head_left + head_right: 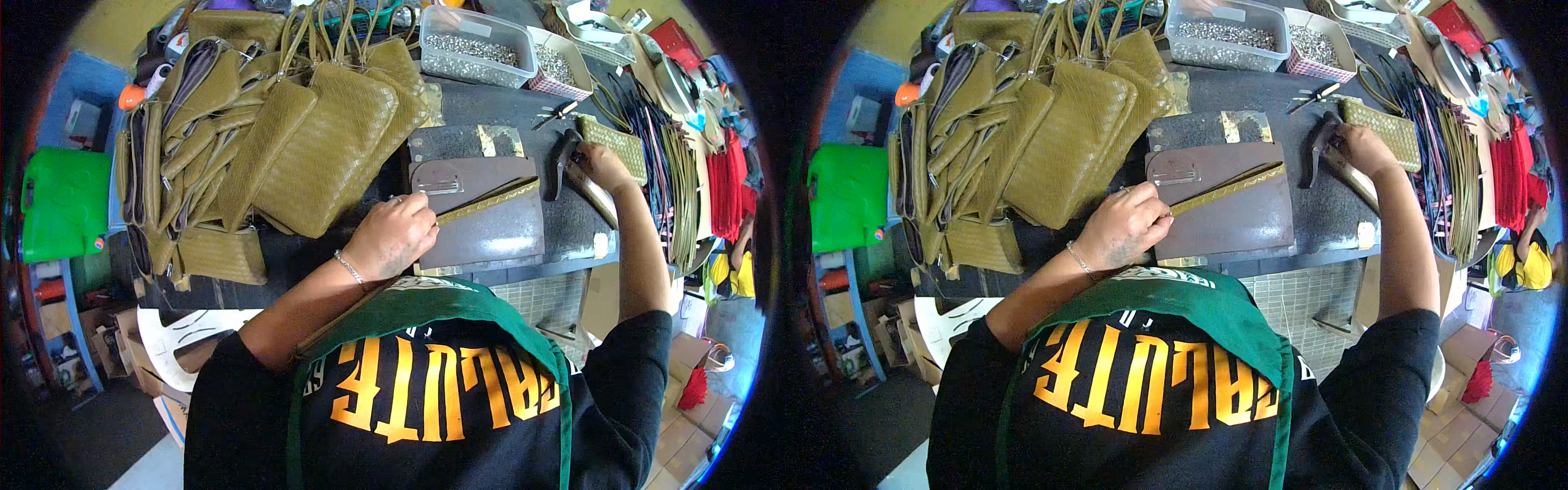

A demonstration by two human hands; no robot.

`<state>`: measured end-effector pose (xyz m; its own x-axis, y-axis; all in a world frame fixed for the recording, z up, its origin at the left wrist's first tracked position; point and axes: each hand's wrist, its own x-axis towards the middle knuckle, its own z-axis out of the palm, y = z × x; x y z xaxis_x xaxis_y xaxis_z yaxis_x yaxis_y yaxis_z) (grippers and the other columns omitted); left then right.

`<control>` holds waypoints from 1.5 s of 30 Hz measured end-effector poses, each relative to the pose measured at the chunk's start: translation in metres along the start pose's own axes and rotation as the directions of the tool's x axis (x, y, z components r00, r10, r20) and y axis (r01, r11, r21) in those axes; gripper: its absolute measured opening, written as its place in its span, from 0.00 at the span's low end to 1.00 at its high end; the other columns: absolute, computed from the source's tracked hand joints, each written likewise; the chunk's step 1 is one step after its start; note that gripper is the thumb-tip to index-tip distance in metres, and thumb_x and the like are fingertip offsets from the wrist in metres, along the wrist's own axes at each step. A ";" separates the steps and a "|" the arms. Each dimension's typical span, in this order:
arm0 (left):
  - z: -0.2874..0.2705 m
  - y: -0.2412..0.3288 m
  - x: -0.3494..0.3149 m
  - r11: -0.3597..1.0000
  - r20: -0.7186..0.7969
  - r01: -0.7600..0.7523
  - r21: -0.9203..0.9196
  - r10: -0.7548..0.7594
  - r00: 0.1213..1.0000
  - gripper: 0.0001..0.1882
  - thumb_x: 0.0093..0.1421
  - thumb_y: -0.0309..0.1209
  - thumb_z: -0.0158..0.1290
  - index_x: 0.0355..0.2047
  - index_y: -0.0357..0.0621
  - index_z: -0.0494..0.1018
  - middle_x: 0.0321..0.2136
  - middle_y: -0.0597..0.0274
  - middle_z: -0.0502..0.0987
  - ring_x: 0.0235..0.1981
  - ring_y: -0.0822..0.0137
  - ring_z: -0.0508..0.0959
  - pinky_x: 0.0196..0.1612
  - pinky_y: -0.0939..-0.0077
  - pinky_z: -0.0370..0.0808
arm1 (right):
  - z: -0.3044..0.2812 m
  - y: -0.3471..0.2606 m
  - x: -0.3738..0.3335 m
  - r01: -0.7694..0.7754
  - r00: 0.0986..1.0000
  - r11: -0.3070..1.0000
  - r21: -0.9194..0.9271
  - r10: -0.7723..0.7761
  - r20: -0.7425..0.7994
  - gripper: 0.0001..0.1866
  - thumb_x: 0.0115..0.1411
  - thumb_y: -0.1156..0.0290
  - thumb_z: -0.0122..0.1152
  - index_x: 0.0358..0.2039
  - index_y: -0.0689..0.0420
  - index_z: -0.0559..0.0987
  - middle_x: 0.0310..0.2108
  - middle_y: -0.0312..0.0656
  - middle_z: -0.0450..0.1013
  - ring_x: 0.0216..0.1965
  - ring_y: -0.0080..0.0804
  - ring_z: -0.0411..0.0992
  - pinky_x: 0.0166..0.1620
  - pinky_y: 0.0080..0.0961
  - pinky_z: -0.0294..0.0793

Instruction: The person attaches straps to leather bags using a hammer to secure hardware; they measure parts with a tape, insert metal pins or rivets through the straps and bag bodies, and hammer them into place on a workbench.

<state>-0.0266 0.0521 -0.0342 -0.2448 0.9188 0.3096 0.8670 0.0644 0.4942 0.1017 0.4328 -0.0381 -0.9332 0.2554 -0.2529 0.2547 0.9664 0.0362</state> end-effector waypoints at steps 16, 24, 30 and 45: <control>-0.002 -0.007 0.005 0.962 0.062 0.122 -0.243 -0.110 0.992 0.06 0.44 0.26 0.55 0.22 0.38 0.70 0.24 0.55 0.67 0.28 0.56 0.70 0.32 0.67 0.68 | -0.022 -0.228 -0.043 0.400 0.874 0.444 0.802 0.078 -0.480 0.17 0.47 0.77 0.58 0.40 0.61 0.71 0.31 0.45 0.70 0.32 0.35 0.70 0.36 0.24 0.68; -0.003 -0.009 0.001 0.945 0.063 0.170 -0.279 -0.158 0.985 0.07 0.43 0.28 0.56 0.22 0.38 0.72 0.24 0.56 0.70 0.28 0.58 0.72 0.32 0.69 0.69 | -0.015 -0.229 -0.045 0.486 0.817 0.496 0.720 0.035 -0.576 0.17 0.47 0.79 0.57 0.40 0.61 0.71 0.30 0.46 0.69 0.30 0.38 0.69 0.33 0.26 0.69; -0.002 -0.012 0.002 0.952 0.079 0.132 -0.277 -0.114 0.990 0.07 0.43 0.28 0.56 0.23 0.39 0.74 0.24 0.57 0.71 0.28 0.59 0.73 0.33 0.71 0.70 | -0.019 -0.230 -0.052 0.503 0.807 0.587 0.634 -0.058 -0.588 0.18 0.46 0.80 0.56 0.40 0.60 0.70 0.30 0.46 0.69 0.30 0.42 0.69 0.33 0.28 0.69; -0.013 -0.026 0.006 0.911 0.228 0.227 -0.345 -0.153 0.962 0.16 0.35 0.28 0.60 0.27 0.39 0.71 0.22 0.58 0.69 0.28 0.58 0.71 0.33 0.71 0.69 | -0.036 -0.231 -0.041 0.638 0.752 0.606 0.476 -0.357 -0.554 0.24 0.42 0.80 0.55 0.44 0.59 0.68 0.35 0.48 0.69 0.36 0.45 0.70 0.39 0.32 0.70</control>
<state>-0.0562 0.0514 -0.0345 -0.2686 0.9626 0.0367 0.5847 0.1326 0.8003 0.0723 0.2005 -0.0013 -0.9334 -0.1363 0.3321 -0.3203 0.7336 -0.5993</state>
